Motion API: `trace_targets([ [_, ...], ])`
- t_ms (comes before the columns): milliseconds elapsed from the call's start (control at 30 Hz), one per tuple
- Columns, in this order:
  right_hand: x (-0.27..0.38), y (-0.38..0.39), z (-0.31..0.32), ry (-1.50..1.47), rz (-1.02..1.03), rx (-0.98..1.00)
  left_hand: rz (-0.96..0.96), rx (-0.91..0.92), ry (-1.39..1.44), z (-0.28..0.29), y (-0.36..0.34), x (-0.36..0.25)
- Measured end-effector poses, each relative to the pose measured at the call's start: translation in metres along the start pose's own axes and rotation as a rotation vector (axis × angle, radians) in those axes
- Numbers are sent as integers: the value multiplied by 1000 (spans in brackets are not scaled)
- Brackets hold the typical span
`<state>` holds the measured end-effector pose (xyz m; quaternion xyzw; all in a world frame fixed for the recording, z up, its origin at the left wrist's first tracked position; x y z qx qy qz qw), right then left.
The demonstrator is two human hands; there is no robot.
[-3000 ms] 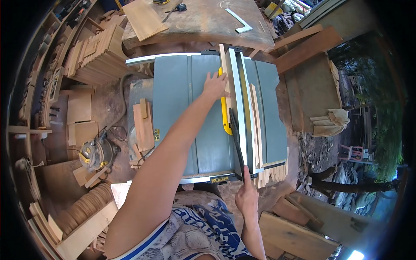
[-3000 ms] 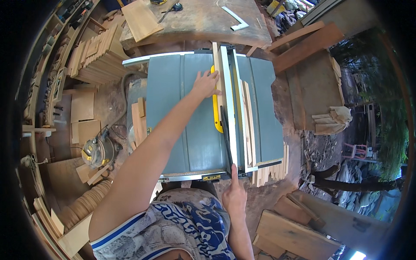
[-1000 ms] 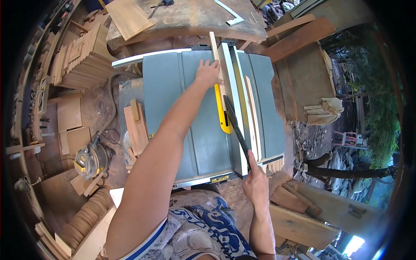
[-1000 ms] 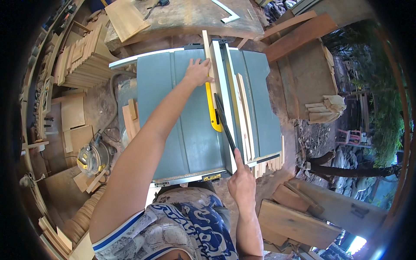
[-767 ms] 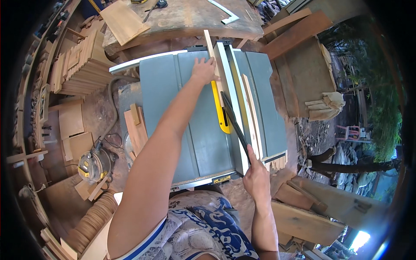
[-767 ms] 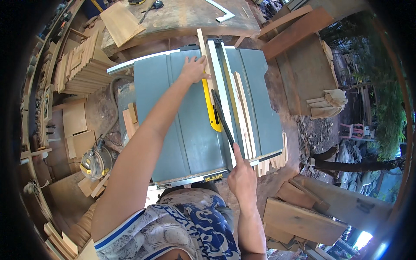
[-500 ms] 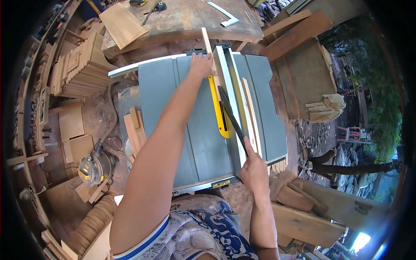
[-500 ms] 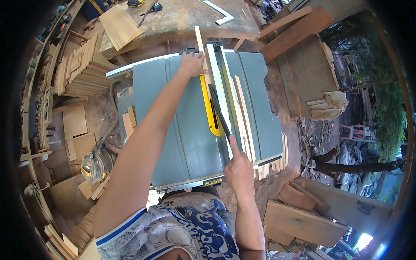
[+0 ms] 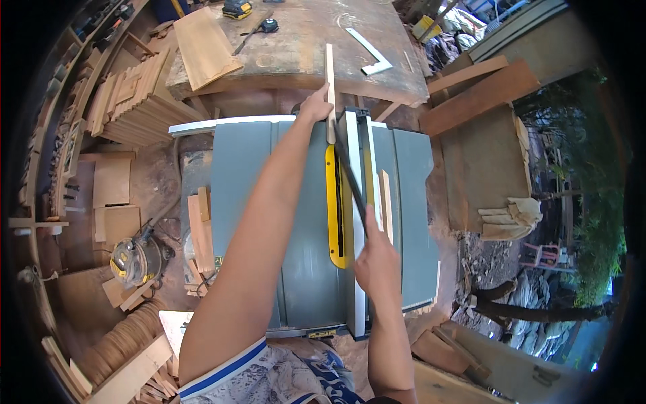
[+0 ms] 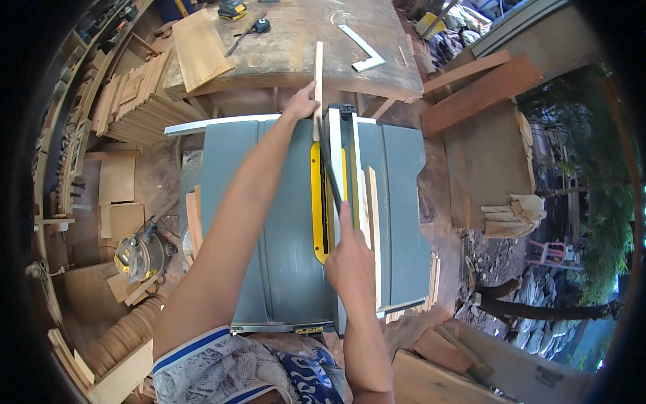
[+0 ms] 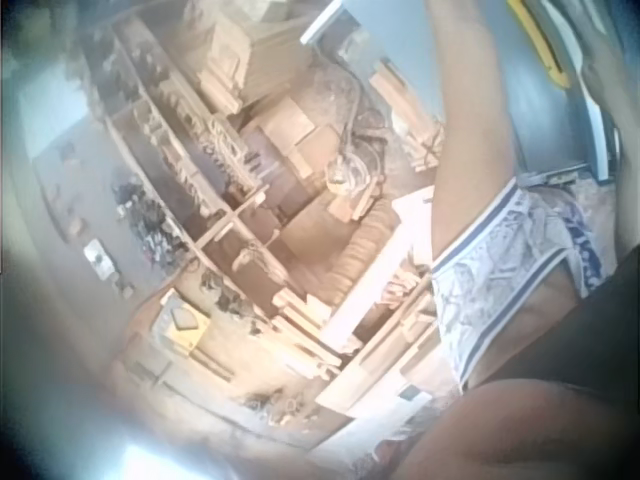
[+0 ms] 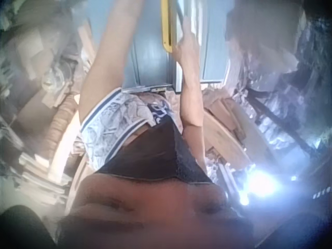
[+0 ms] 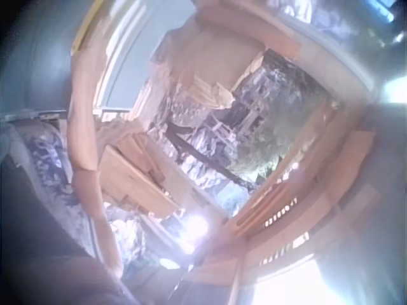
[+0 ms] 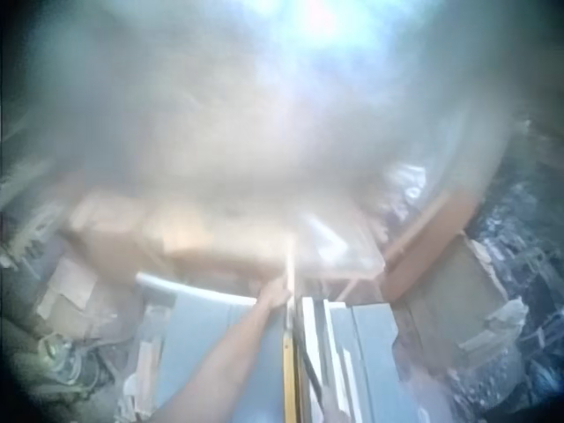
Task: The person cuts wood strips on a table saw using a push stick, then measures and aligns the cut wooden pieces with a combination square.
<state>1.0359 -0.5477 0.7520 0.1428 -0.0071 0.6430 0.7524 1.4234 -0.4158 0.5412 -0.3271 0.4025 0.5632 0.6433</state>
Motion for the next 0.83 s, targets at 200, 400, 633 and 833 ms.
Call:
trace_targets([
  [200, -74, 11, 12, -203, 81, -428, 100, -47, 795, 26, 14, -6],
  [400, -120, 28, -11, -596, -165, -138, 112, -91, 1032, 99, 120, -13],
  [633, -217, 55, -80, -1078, -384, -151, 240, -192, 1333, 132, 329, -29],
  [833, -258, 80, -122, -1003, -308, -30, 205, -136, 1877, 143, 492, 29],
])
Point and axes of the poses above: each hand's wrist, its own y-axis away from the middle knuckle, its own z-axis out of the back of the hand, x = y × z, the point moved 1 cm from there along -y, towards the middle knuckle, and after that the axes turned 9 degrees about y, right-handed, at the moved point
